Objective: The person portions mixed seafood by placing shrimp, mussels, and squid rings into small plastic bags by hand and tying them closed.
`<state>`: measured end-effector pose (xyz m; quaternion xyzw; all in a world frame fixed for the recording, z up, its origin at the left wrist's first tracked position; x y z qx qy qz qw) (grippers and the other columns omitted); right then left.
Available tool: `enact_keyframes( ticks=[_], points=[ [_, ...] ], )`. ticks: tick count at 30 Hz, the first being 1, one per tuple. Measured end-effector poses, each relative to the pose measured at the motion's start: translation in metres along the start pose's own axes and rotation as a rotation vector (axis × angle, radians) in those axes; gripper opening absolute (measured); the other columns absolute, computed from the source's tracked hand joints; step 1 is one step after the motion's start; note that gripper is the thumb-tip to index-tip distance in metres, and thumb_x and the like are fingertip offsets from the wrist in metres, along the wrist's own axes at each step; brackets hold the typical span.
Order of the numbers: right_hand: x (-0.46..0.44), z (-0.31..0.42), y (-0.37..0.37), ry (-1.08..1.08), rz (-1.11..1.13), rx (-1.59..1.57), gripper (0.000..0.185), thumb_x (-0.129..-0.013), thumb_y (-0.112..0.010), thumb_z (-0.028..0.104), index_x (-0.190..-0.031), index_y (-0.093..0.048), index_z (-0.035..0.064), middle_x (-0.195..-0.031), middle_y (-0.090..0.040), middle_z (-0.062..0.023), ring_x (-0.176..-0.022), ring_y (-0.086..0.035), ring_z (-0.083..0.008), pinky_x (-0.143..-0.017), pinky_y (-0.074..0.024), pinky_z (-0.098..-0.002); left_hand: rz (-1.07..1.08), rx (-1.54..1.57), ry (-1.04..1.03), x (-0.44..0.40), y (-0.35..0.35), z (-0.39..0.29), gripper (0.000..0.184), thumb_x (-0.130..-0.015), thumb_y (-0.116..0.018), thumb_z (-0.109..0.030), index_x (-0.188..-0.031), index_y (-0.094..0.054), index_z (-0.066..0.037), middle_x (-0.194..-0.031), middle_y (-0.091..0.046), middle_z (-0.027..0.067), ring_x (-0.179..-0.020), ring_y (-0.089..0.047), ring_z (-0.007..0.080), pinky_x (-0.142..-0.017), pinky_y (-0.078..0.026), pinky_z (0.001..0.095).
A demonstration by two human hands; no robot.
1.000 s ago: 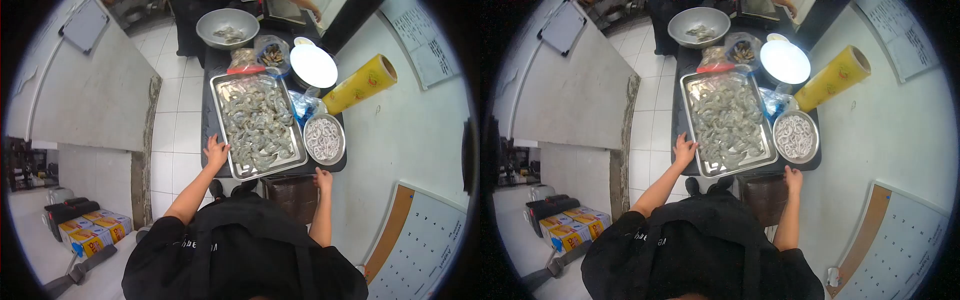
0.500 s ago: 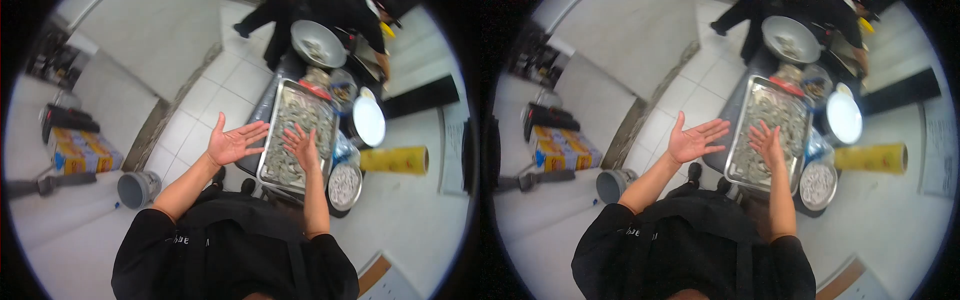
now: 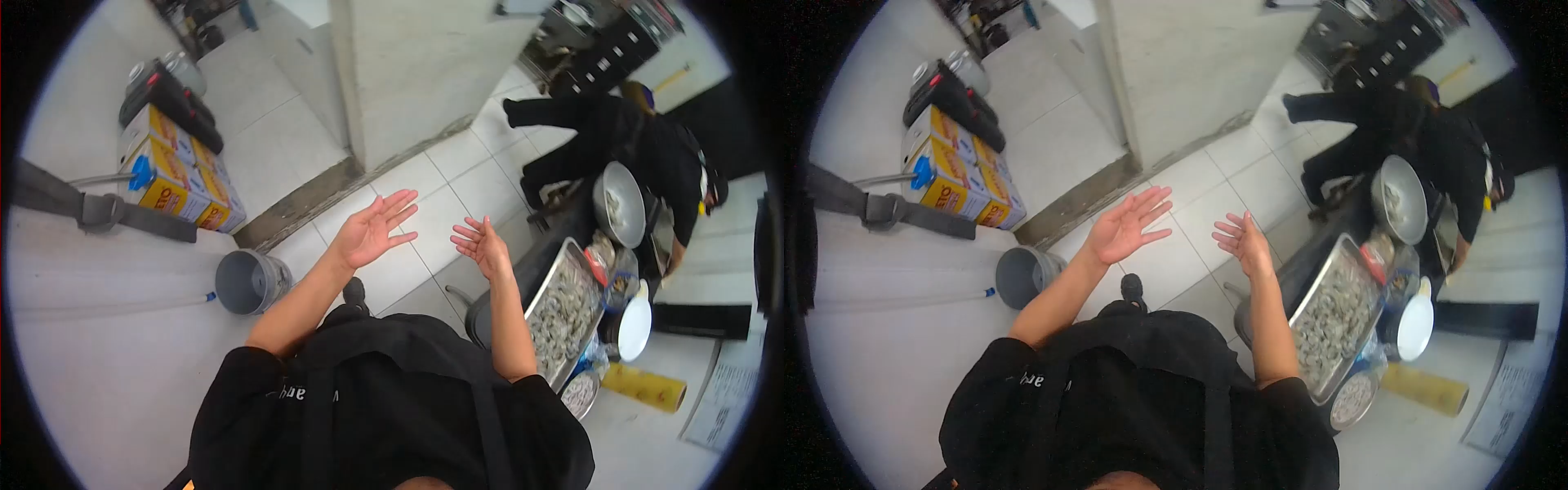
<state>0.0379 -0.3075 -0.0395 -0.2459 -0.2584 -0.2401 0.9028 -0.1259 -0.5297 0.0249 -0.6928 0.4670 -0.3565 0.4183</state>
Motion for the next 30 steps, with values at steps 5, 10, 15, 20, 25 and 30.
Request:
enact_keyframes(
  ticks=[5, 10, 15, 20, 25, 30],
  points=[
    [-0.065, 0.019, -0.089, -0.039, 0.03, 0.098, 0.057, -0.098, -0.039, 0.044, -0.133, -0.042, -0.0002, -0.118, -0.06, -0.0179, -0.103, -0.061, -0.0271, -0.086, -0.0478, -0.0357, -0.231, 0.06, -0.071, 0.005, 0.055, -0.087, 0.04, -0.097, -0.043, -0.038, -0.124, -0.053, -0.01, -0.143, -0.041, 0.0057, -0.134, -0.033, 0.0256, -0.109, -0.026, 0.0524],
    [-0.099, 0.043, -0.127, -0.041, 0.069, 0.33, 0.043, -0.093, -0.053, 0.036, -0.126, -0.054, 0.0086, -0.12, -0.06, -0.0102, -0.106, -0.059, -0.0212, -0.089, -0.0459, -0.0333, -0.571, 0.259, -0.127, -0.01, 0.086, -0.13, 0.029, -0.093, -0.053, -0.041, -0.079, -0.057, -0.015, -0.117, -0.062, 0.0053, -0.114, -0.051, 0.0262, -0.102, -0.036, 0.0503],
    [-0.138, 0.086, -0.129, 0.053, 0.076, 0.462, 0.047, -0.091, -0.056, 0.04, -0.125, -0.054, 0.0084, -0.122, -0.059, -0.01, -0.113, -0.055, -0.0213, -0.091, -0.0439, -0.036, -0.566, 0.238, 0.028, -0.033, 0.116, -0.145, 0.024, -0.091, -0.054, -0.039, -0.083, -0.06, -0.016, -0.102, -0.064, 0.0026, -0.101, -0.056, 0.0217, -0.095, -0.042, 0.0438],
    [-0.164, 0.119, -0.12, 0.09, 0.08, 0.232, 0.048, -0.087, -0.059, 0.043, -0.12, -0.057, 0.0071, -0.117, -0.06, -0.0107, -0.107, -0.056, -0.0242, -0.088, -0.045, -0.0397, -0.597, 0.102, 0.108, -0.071, 0.104, -0.158, 0.018, -0.091, -0.053, -0.032, -0.087, -0.06, -0.016, -0.101, -0.063, 0.0008, -0.096, -0.056, 0.0197, -0.091, -0.043, 0.0406],
    [-0.183, 0.129, -0.104, 0.119, 0.094, 0.143, 0.047, -0.087, -0.06, 0.043, -0.115, -0.058, 0.0066, -0.115, -0.061, -0.0106, -0.102, -0.058, -0.0224, -0.085, -0.0476, -0.0372, -0.65, -0.025, 0.18, -0.148, 0.092, -0.151, 0.02, -0.089, -0.055, -0.03, -0.097, -0.056, -0.012, -0.099, -0.061, 0.0039, -0.095, -0.055, 0.021, -0.088, -0.045, 0.0389],
    [-0.183, 0.136, -0.072, 0.112, 0.03, 0.103, 0.041, -0.088, -0.059, 0.039, -0.113, -0.059, 0.0066, -0.108, -0.063, -0.0087, -0.093, -0.06, -0.0188, -0.077, -0.0496, -0.0341, -0.599, -0.052, 0.224, -0.197, 0.089, -0.138, 0.028, -0.088, -0.058, -0.027, -0.107, -0.05, -0.008, -0.107, -0.057, 0.0073, -0.1, -0.054, 0.0233, -0.087, -0.047, 0.0397]
  ],
)
Point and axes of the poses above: each hand's wrist, its own x-axis away from the middle knuckle, its own y-axis out of the back of the hand, z = x × y, the point moved 2 cm from there along -x, towards the middle knuckle
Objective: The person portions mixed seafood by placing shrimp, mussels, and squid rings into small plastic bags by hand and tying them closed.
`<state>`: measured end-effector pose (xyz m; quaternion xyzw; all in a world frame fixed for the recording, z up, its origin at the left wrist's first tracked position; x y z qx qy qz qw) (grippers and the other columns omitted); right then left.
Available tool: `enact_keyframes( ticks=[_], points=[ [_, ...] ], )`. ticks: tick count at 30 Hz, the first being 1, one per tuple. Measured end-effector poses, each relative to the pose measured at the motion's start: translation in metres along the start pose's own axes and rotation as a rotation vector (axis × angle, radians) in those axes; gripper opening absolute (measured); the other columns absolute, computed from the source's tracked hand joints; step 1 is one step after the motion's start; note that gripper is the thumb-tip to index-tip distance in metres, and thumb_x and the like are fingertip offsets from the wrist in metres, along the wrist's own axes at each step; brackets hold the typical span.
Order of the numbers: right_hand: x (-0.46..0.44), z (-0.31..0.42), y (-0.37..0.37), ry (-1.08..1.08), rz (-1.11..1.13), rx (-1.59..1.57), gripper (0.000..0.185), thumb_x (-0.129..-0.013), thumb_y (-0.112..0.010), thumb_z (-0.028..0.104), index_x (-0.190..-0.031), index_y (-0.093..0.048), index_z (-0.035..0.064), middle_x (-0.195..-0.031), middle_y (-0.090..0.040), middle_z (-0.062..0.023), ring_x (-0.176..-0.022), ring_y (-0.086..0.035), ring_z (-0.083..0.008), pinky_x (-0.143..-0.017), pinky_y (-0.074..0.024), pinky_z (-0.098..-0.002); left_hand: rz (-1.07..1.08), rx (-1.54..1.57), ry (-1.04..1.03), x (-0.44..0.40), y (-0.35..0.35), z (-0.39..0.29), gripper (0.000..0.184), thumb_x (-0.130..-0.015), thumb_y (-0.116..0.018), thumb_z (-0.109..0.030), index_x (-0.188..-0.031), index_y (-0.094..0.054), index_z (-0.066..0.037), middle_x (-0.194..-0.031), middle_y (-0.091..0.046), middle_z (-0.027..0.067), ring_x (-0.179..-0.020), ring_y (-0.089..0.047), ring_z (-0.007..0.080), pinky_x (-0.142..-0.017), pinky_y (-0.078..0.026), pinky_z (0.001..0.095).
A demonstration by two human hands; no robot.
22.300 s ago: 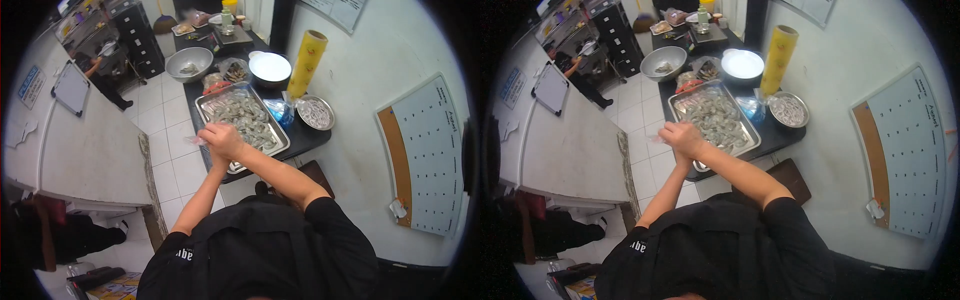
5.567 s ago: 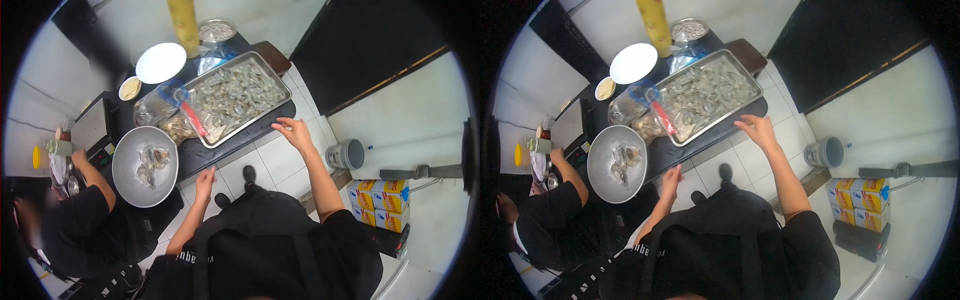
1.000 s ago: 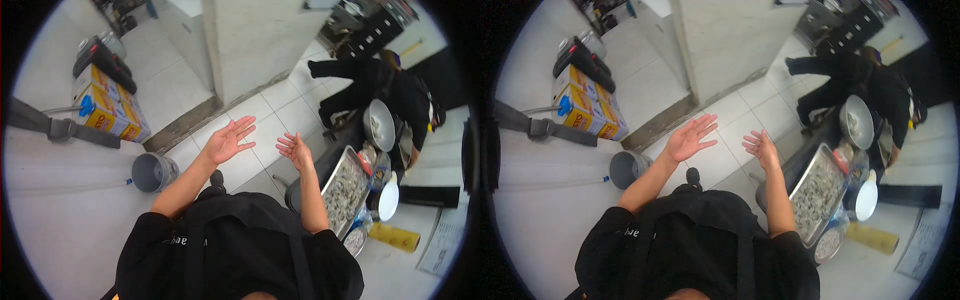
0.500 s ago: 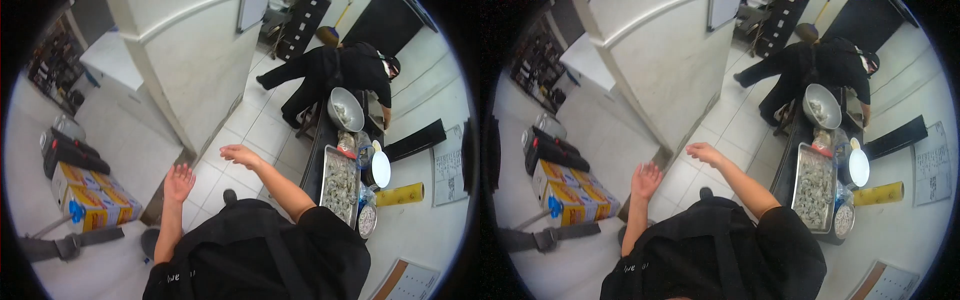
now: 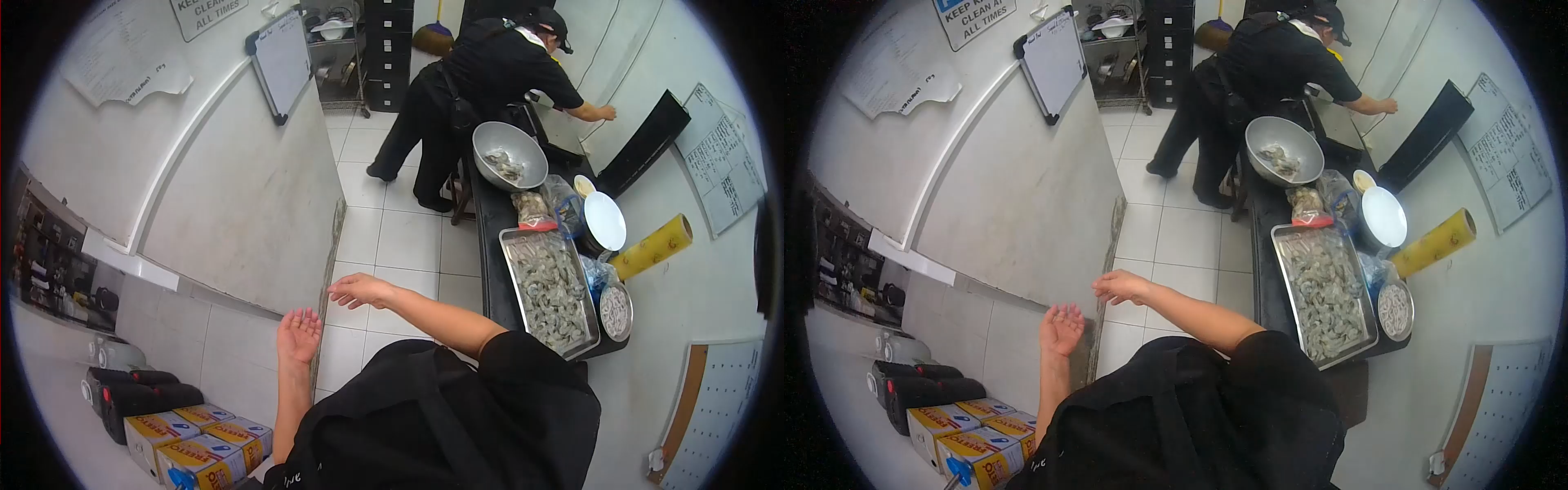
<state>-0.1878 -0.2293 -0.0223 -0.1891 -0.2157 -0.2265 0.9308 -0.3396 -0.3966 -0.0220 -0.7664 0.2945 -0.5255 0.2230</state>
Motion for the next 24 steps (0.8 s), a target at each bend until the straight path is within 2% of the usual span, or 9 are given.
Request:
enact_keyframes(
  ticks=[7, 9, 13, 14, 15, 19, 20, 22, 24],
  points=[
    [-0.008, 0.01, 0.0, -0.037, -0.007, -0.163, 0.032, -0.09, -0.058, 0.032, -0.111, -0.06, 0.0073, -0.102, -0.064, -0.006, -0.087, -0.061, -0.0162, -0.073, -0.0504, -0.0334, -0.063, 0.034, 0.024, -0.005, 0.017, -0.016, 0.031, -0.087, -0.059, -0.026, -0.109, -0.048, -0.007, -0.101, -0.054, 0.0086, -0.094, -0.055, 0.0245, -0.084, -0.047, 0.0394],
    [-0.011, 0.019, -0.018, -0.035, 0.013, -0.107, 0.028, -0.091, -0.056, 0.026, -0.111, -0.059, 0.0062, -0.101, -0.064, -0.0061, -0.085, -0.061, -0.0157, -0.073, -0.0506, -0.0306, -0.12, 0.12, -0.044, 0.003, 0.034, -0.026, 0.03, -0.088, -0.058, -0.025, -0.109, -0.048, -0.007, -0.098, -0.052, 0.0069, -0.091, -0.054, 0.0235, -0.084, -0.047, 0.0382],
    [-0.028, 0.021, -0.059, -0.037, 0.091, -0.086, 0.027, -0.092, -0.053, 0.009, -0.118, -0.053, 0.0005, -0.101, -0.063, -0.0106, -0.089, -0.063, -0.0202, -0.079, -0.053, -0.0324, 0.052, 0.181, -0.108, -0.004, 0.088, -0.045, 0.031, -0.085, -0.062, -0.024, -0.109, -0.049, -0.009, -0.096, -0.05, 0.0059, -0.088, -0.052, 0.0245, -0.081, -0.047, 0.0387],
    [-0.033, 0.02, -0.072, -0.028, 0.099, -0.073, 0.03, -0.092, -0.054, 0.009, -0.12, -0.052, 0.0002, -0.101, -0.062, -0.0114, -0.091, -0.063, -0.0214, -0.08, -0.0531, -0.0333, -0.056, 0.195, -0.164, 0.008, 0.085, -0.053, 0.033, -0.085, -0.063, -0.023, -0.111, -0.048, -0.009, -0.1, -0.049, 0.0057, -0.089, -0.052, 0.0247, -0.081, -0.047, 0.039],
    [-0.042, 0.017, -0.085, -0.059, 0.189, -0.012, 0.034, -0.092, -0.055, 0.012, -0.123, -0.05, 0.0004, -0.104, -0.062, -0.0119, -0.093, -0.063, -0.0223, -0.081, -0.0531, -0.0342, -0.158, 0.198, -0.199, 0.022, 0.082, -0.062, 0.036, -0.084, -0.064, -0.023, -0.113, -0.048, -0.009, -0.104, -0.048, 0.0055, -0.09, -0.051, 0.0248, -0.08, -0.047, 0.0394],
    [-0.047, 0.032, -0.186, -0.198, 0.375, 0.321, 0.049, -0.09, -0.061, 0.023, -0.131, -0.043, 0.0012, -0.111, -0.06, -0.0137, -0.097, -0.061, -0.024, -0.083, -0.0526, -0.0367, -0.183, 0.276, -0.302, 0.073, 0.117, -0.106, 0.042, -0.083, -0.066, -0.022, -0.117, -0.046, -0.01, -0.113, -0.044, 0.0046, -0.093, -0.05, 0.0249, -0.079, -0.048, 0.0393],
    [-0.055, 0.03, -0.208, -0.181, 0.401, 0.41, 0.057, -0.088, -0.064, 0.031, -0.133, -0.041, 0.0036, -0.112, -0.059, -0.0123, -0.101, -0.059, -0.0225, -0.085, -0.0498, -0.0371, -0.222, 0.266, -0.336, 0.085, 0.132, -0.117, 0.042, -0.083, -0.066, -0.022, -0.118, -0.047, -0.009, -0.118, -0.043, 0.0046, -0.097, -0.049, 0.0249, -0.081, -0.047, 0.039],
    [-0.078, 0.025, -0.247, -0.138, 0.403, 0.514, 0.058, -0.086, -0.066, 0.032, -0.132, -0.044, 0.0036, -0.111, -0.059, -0.0127, -0.101, -0.058, -0.0211, -0.086, -0.0481, -0.0351, -0.281, 0.277, -0.374, 0.104, 0.17, -0.137, 0.05, -0.082, -0.067, -0.02, -0.124, -0.043, -0.009, -0.129, -0.038, 0.0035, -0.102, -0.047, 0.0248, -0.084, -0.046, 0.0385],
    [-0.103, 0.018, -0.281, -0.089, 0.387, 0.603, 0.059, -0.085, -0.069, 0.034, -0.13, -0.047, 0.0035, -0.109, -0.06, -0.013, -0.102, -0.056, -0.0197, -0.086, -0.0464, -0.033, -0.331, 0.344, -0.408, 0.125, 0.215, -0.157, 0.051, -0.081, -0.067, -0.018, -0.126, -0.042, -0.012, -0.129, -0.038, 0.004, -0.102, -0.048, 0.0245, -0.084, -0.046, 0.0385]
  ],
)
Point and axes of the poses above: each hand's wrist, its own x-axis away from the middle knuckle, its own y-axis out of the back of the hand, z = x × y, the point moved 2 cm from there along -x, towards the middle knuckle
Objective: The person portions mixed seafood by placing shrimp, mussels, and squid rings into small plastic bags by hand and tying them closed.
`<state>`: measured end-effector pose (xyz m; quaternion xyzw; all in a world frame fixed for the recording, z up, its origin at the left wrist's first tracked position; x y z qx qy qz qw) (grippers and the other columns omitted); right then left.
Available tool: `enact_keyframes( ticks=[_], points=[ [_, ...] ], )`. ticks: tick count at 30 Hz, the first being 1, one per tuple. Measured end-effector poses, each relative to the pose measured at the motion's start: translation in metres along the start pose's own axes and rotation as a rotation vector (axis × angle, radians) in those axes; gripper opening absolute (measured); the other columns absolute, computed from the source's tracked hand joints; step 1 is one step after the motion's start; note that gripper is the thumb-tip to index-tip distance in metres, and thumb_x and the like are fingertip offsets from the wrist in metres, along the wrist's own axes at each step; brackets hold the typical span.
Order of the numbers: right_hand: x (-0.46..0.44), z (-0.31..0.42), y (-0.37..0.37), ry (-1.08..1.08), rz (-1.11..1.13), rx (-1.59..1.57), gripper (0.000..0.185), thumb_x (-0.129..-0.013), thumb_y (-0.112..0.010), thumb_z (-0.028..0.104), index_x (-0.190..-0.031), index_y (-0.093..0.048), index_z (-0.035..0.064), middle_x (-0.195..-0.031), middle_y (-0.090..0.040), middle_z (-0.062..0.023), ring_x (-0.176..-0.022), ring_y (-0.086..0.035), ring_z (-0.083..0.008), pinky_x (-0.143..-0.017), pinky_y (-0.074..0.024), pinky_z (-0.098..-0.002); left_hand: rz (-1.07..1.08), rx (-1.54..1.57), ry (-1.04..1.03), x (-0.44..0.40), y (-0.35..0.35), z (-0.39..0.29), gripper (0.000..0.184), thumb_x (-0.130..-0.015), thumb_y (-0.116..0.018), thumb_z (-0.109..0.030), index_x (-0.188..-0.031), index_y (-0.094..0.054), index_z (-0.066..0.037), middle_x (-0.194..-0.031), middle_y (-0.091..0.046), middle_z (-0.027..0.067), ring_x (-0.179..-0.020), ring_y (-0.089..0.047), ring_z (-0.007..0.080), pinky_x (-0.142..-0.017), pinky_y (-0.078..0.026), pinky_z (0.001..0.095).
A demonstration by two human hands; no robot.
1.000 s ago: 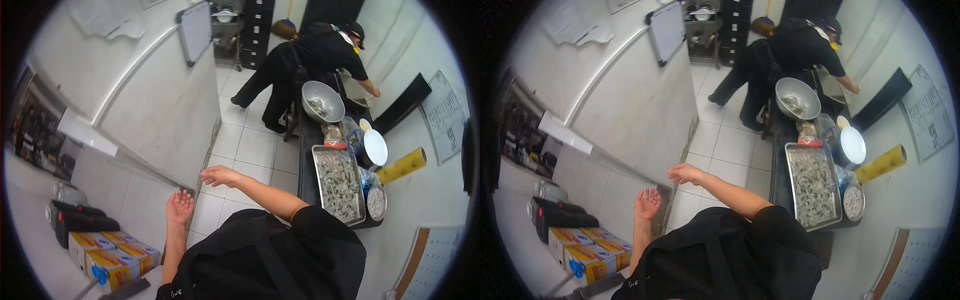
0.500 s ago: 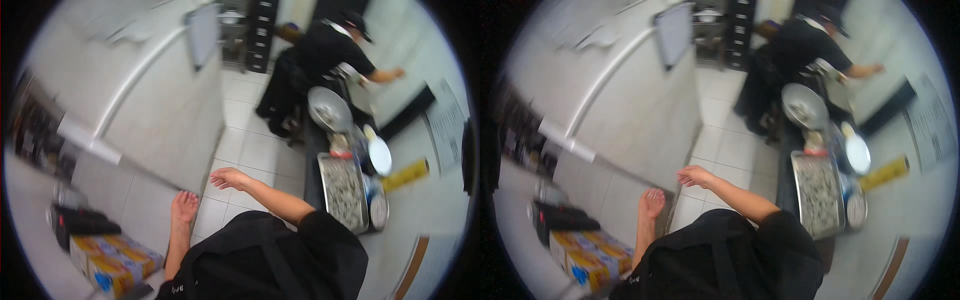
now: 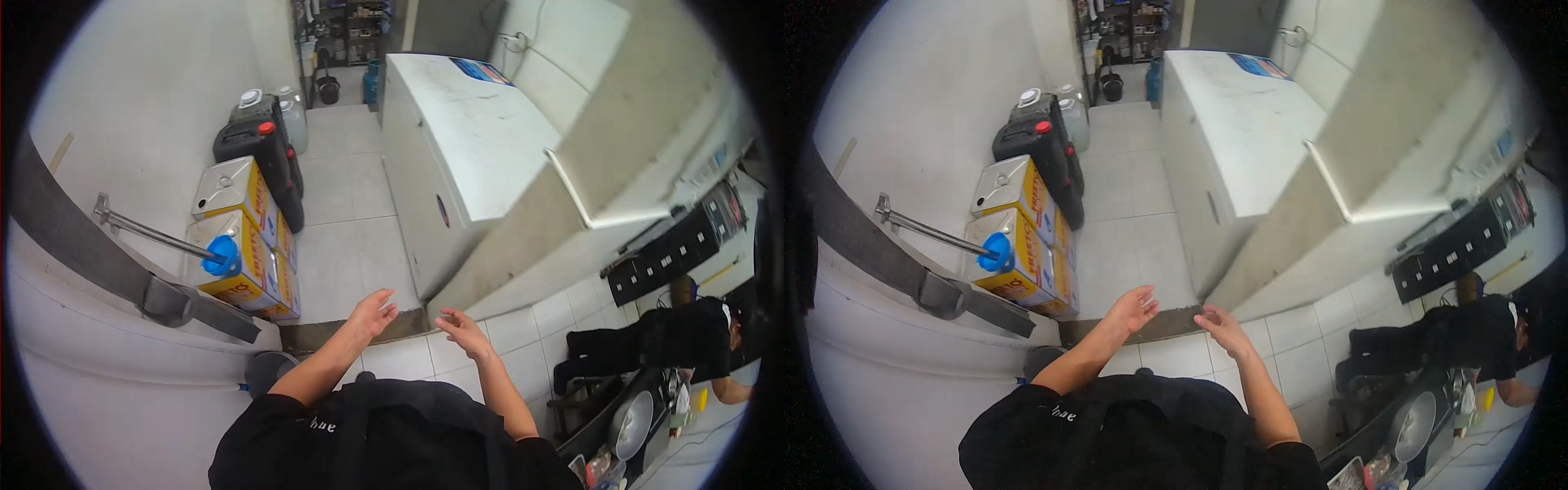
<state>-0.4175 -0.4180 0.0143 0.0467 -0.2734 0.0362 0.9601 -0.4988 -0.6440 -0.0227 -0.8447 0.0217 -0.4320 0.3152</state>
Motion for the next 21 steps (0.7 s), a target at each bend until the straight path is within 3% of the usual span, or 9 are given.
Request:
enact_keyframes(
  ticks=[2, 7, 9, 11, 13, 14, 16, 20, 21],
  points=[
    [-0.035, 0.014, -0.012, 0.095, -0.082, 0.087, 0.053, -0.086, -0.066, 0.035, -0.129, -0.049, 0.0075, -0.113, -0.058, -0.0074, -0.106, -0.054, -0.0195, -0.086, -0.0439, -0.0339, -0.057, 0.051, -0.025, -0.009, 0.031, -0.038, 0.053, -0.081, -0.068, -0.016, -0.127, -0.041, -0.015, -0.128, -0.039, 0.0046, -0.102, -0.048, 0.0241, -0.084, -0.046, 0.0385],
    [-0.092, 0.083, -0.026, 0.197, -0.093, -0.022, 0.044, -0.089, -0.064, 0.029, -0.124, -0.053, 0.0057, -0.116, -0.058, -0.0076, -0.105, -0.055, -0.0172, -0.086, -0.0439, -0.0323, -0.085, 0.124, -0.181, -0.027, 0.042, -0.118, 0.064, -0.081, -0.065, -0.01, -0.133, -0.034, -0.032, -0.126, -0.042, 0.0058, -0.099, -0.05, 0.0221, -0.083, -0.046, 0.0379],
    [-0.109, 0.131, -0.028, 0.348, 0.007, -0.158, 0.035, -0.091, -0.06, 0.019, -0.121, -0.055, 0.0011, -0.116, -0.06, -0.0117, -0.105, -0.056, -0.0159, -0.087, -0.0448, -0.0296, -0.023, 0.13, -0.191, -0.039, 0.019, -0.149, 0.06, -0.083, -0.065, -0.012, -0.134, -0.037, -0.027, -0.121, -0.046, 0.0053, -0.097, -0.05, 0.022, -0.082, -0.046, 0.0378],
    [-0.137, 0.176, -0.026, 0.371, 0.049, -0.128, 0.035, -0.092, -0.058, 0.02, -0.122, -0.055, 0.0023, -0.115, -0.061, -0.0101, -0.107, -0.056, -0.0163, -0.092, -0.0429, -0.0314, 0.041, 0.136, -0.193, -0.067, -0.004, -0.175, 0.058, -0.084, -0.066, -0.015, -0.135, -0.039, -0.022, -0.116, -0.049, 0.0049, -0.095, -0.05, 0.0219, -0.081, -0.046, 0.0376],
    [-0.172, 0.209, -0.024, 0.394, 0.094, -0.09, 0.035, -0.093, -0.057, 0.021, -0.124, -0.055, 0.0035, -0.114, -0.063, -0.0085, -0.11, -0.056, -0.0168, -0.096, -0.041, -0.0332, 0.213, 0.123, -0.142, -0.1, -0.028, -0.199, 0.038, -0.085, -0.068, -0.029, -0.118, -0.055, -0.016, -0.107, -0.056, 0.0033, -0.095, -0.052, 0.0208, -0.083, -0.046, 0.0372],
    [-0.19, 0.226, -0.024, 0.44, 0.075, -0.083, 0.036, -0.094, -0.056, 0.021, -0.125, -0.055, 0.0035, -0.111, -0.064, -0.009, -0.11, -0.056, -0.0165, -0.097, -0.0398, -0.0325, 0.212, 0.126, -0.138, -0.109, -0.037, -0.209, 0.038, -0.085, -0.068, -0.029, -0.118, -0.055, -0.016, -0.107, -0.056, 0.0033, -0.095, -0.052, 0.0208, -0.083, -0.046, 0.0372],
    [-0.233, 0.263, -0.019, 0.529, 0.038, -0.096, 0.04, -0.093, -0.058, 0.022, -0.127, -0.053, 0.0033, -0.107, -0.066, -0.0091, -0.111, -0.055, -0.0157, -0.097, -0.0406, -0.0311, 0.182, 0.207, -0.148, -0.116, -0.07, -0.242, 0.033, -0.084, -0.067, -0.041, -0.102, -0.062, -0.014, -0.103, -0.058, 0.0013, -0.096, -0.052, 0.0197, -0.085, -0.044, 0.0374],
    [-0.305, 0.334, -0.005, 0.489, -0.064, -0.077, 0.039, -0.089, -0.063, 0.021, -0.122, -0.057, 0.0014, -0.103, -0.067, -0.0088, -0.108, -0.057, -0.0157, -0.093, -0.0433, -0.0311, 0.061, 0.18, -0.131, -0.13, -0.101, -0.321, 0.033, -0.085, -0.065, -0.043, -0.1, -0.06, -0.014, -0.105, -0.058, 0.001, -0.097, -0.052, 0.0197, -0.086, -0.042, 0.0381],
    [-0.313, 0.357, -0.001, 0.519, -0.113, 0.091, 0.034, -0.088, -0.065, 0.019, -0.115, -0.06, 0.0001, -0.101, -0.067, -0.0086, -0.102, -0.059, -0.0162, -0.092, -0.0447, -0.0313, 0.027, 0.067, -0.171, -0.128, -0.105, -0.341, 0.033, -0.085, -0.065, -0.042, -0.101, -0.059, -0.014, -0.105, -0.057, 0.001, -0.097, -0.052, 0.0197, -0.086, -0.042, 0.0383]
  ],
)
Point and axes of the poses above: each hand's wrist, its own x-axis away from the middle knuckle, its own y-axis out of the back of the hand, z = x × y, the point moved 2 cm from there along -x, towards the middle knuckle
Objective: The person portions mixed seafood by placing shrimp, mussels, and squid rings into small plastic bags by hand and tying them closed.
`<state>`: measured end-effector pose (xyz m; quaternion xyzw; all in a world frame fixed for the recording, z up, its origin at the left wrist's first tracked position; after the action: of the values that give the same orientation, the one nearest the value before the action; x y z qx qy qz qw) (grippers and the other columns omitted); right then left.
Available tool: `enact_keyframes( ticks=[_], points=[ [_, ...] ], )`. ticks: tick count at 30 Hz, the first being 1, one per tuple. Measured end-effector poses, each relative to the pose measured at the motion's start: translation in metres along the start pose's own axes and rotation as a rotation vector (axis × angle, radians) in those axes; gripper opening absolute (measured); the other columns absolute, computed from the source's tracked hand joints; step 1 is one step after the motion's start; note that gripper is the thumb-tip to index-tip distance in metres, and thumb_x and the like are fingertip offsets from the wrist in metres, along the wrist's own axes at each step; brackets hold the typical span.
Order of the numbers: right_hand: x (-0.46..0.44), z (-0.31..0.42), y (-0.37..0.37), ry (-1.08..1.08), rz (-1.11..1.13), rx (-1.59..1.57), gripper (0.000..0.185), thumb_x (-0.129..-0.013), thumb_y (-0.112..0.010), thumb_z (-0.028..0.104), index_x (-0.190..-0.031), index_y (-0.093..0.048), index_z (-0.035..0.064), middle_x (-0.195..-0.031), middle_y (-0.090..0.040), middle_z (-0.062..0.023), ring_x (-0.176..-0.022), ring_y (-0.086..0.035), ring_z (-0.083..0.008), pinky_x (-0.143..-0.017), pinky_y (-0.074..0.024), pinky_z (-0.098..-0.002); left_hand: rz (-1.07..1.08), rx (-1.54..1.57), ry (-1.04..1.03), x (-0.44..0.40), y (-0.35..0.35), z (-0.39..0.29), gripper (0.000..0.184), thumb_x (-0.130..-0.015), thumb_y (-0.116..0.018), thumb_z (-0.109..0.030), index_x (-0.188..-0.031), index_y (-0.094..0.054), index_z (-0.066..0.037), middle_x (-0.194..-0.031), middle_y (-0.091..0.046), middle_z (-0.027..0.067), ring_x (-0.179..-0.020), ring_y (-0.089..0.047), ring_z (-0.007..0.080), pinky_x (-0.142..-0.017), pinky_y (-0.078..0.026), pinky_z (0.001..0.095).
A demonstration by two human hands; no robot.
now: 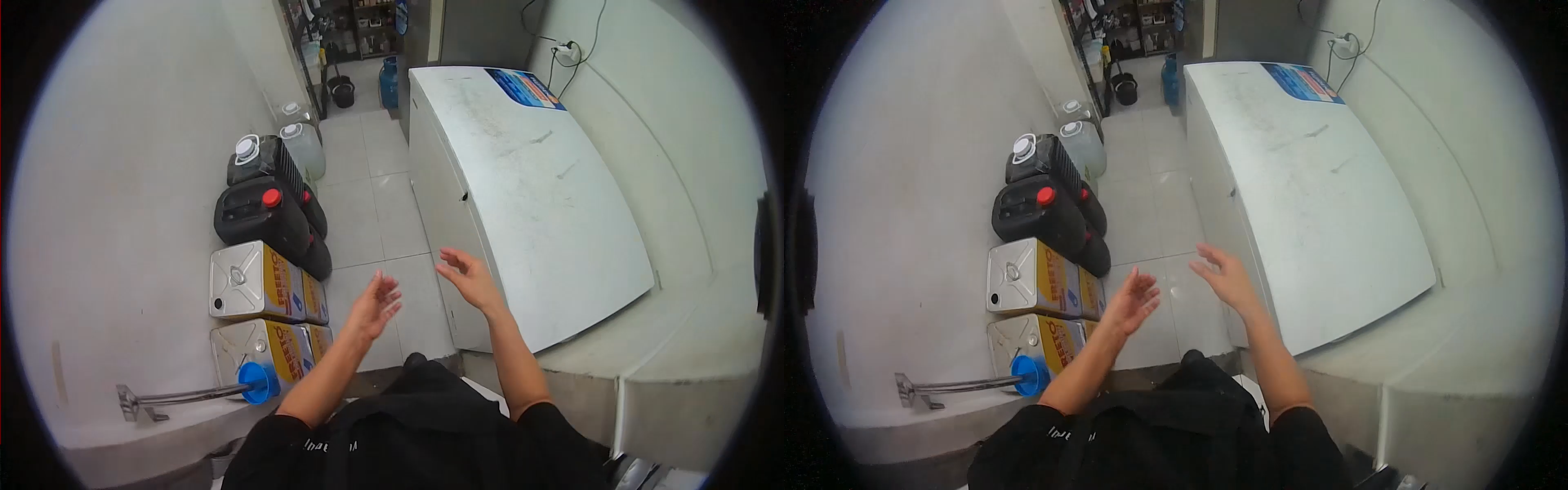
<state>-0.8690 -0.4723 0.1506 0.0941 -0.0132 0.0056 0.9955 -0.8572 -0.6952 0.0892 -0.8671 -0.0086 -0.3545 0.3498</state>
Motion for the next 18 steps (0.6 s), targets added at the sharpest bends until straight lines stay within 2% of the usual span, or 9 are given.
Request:
enact_keyframes(
  ticks=[1, 3, 5, 7, 9, 11, 15, 18],
  points=[
    [-0.016, 0.016, 0.003, 0.035, 0.003, 0.181, 0.029, -0.086, -0.067, 0.018, -0.108, -0.063, -0.0012, -0.098, -0.068, -0.0083, -0.097, -0.061, -0.0167, -0.09, -0.0461, -0.0316, -0.023, -0.105, -0.034, -0.001, -0.002, -0.015, 0.032, -0.086, -0.064, -0.041, -0.101, -0.059, -0.013, -0.104, -0.057, 0.001, -0.096, -0.052, 0.0198, -0.086, -0.042, 0.0386],
    [-0.031, 0.109, -0.002, 0.219, 0.046, 0.266, 0.014, -0.081, -0.071, 0.011, -0.089, -0.066, 0.0011, -0.09, -0.067, -0.007, -0.082, -0.062, -0.0188, -0.089, -0.0475, -0.0346, -0.023, -0.112, -0.143, -0.012, 0.008, -0.052, 0.032, -0.087, -0.063, -0.036, -0.107, -0.056, -0.012, -0.104, -0.057, 0.0021, -0.097, -0.052, 0.0202, -0.085, -0.042, 0.0379],
    [-0.036, 0.202, -0.006, 0.839, 0.075, 0.206, 0.012, -0.074, -0.076, 0.008, -0.077, -0.064, 0.0056, -0.08, -0.063, -0.0038, -0.073, -0.061, -0.0185, -0.086, -0.0494, -0.0389, -0.136, -0.088, -0.26, -0.025, 0.027, -0.08, 0.034, -0.087, -0.063, -0.031, -0.113, -0.053, -0.011, -0.105, -0.056, 0.0034, -0.095, -0.053, 0.0209, -0.083, -0.043, 0.0371],
    [-0.039, 0.281, 0.001, 1.096, 0.296, 0.235, 0.023, -0.069, -0.08, 0.009, -0.08, -0.061, 0.0099, -0.078, -0.058, -0.0017, -0.073, -0.061, -0.0175, -0.084, -0.05, -0.0441, -0.18, -0.016, -0.193, -0.039, 0.056, -0.099, 0.034, -0.087, -0.063, -0.03, -0.113, -0.052, -0.011, -0.106, -0.055, 0.0039, -0.094, -0.053, 0.0209, -0.082, -0.044, 0.0368],
    [-0.055, 0.305, -0.002, 1.121, 0.177, -0.049, 0.028, -0.069, -0.081, 0.012, -0.086, -0.058, 0.0126, -0.078, -0.057, -0.0005, -0.074, -0.061, -0.0176, -0.082, -0.0502, -0.0455, -0.209, 0.054, -0.146, -0.056, 0.063, -0.119, 0.035, -0.087, -0.062, -0.03, -0.114, -0.051, -0.01, -0.107, -0.055, 0.0044, -0.092, -0.053, 0.021, -0.081, -0.044, 0.0366],
    [-0.086, 0.32, -0.004, 1.139, 0.129, -0.183, 0.03, -0.069, -0.08, 0.015, -0.088, -0.057, 0.0134, -0.079, -0.056, -0.0003, -0.074, -0.061, -0.0177, -0.082, -0.05, -0.0461, -0.416, 0.003, -0.226, -0.075, 0.065, -0.145, 0.034, -0.087, -0.062, -0.028, -0.114, -0.051, -0.01, -0.108, -0.053, 0.0047, -0.091, -0.053, 0.0209, -0.079, -0.045, 0.0369],
    [-0.183, 0.317, -0.021, 1.203, 0.147, -0.152, 0.03, -0.069, -0.079, 0.023, -0.089, -0.058, 0.0129, -0.079, -0.057, -0.0008, -0.074, -0.06, -0.0184, -0.083, -0.0489, -0.0465, -0.46, 0.0, -0.201, -0.144, 0.074, -0.214, 0.034, -0.087, -0.061, -0.025, -0.116, -0.051, -0.01, -0.107, -0.053, 0.0047, -0.091, -0.053, 0.0207, -0.077, -0.045, 0.0373],
    [-0.267, 0.319, -0.038, 1.227, 0.131, -0.048, 0.032, -0.07, -0.078, 0.028, -0.09, -0.059, 0.0126, -0.08, -0.057, -0.0013, -0.073, -0.06, -0.0188, -0.084, -0.0481, -0.0469, -0.437, -0.093, -0.293, -0.222, 0.037, -0.287, 0.033, -0.087, -0.061, -0.022, -0.116, -0.051, -0.009, -0.108, -0.053, 0.0044, -0.09, -0.053, 0.0202, -0.077, -0.046, 0.037]
  ],
)
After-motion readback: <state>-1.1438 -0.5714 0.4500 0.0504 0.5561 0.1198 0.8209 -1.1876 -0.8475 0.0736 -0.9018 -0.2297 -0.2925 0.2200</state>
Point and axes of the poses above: each hand's wrist, its own x-axis away from the middle knuckle, its own y-axis out of the back of the hand, z = x × y, the point moved 2 cm from there along -x, towards the middle knuckle
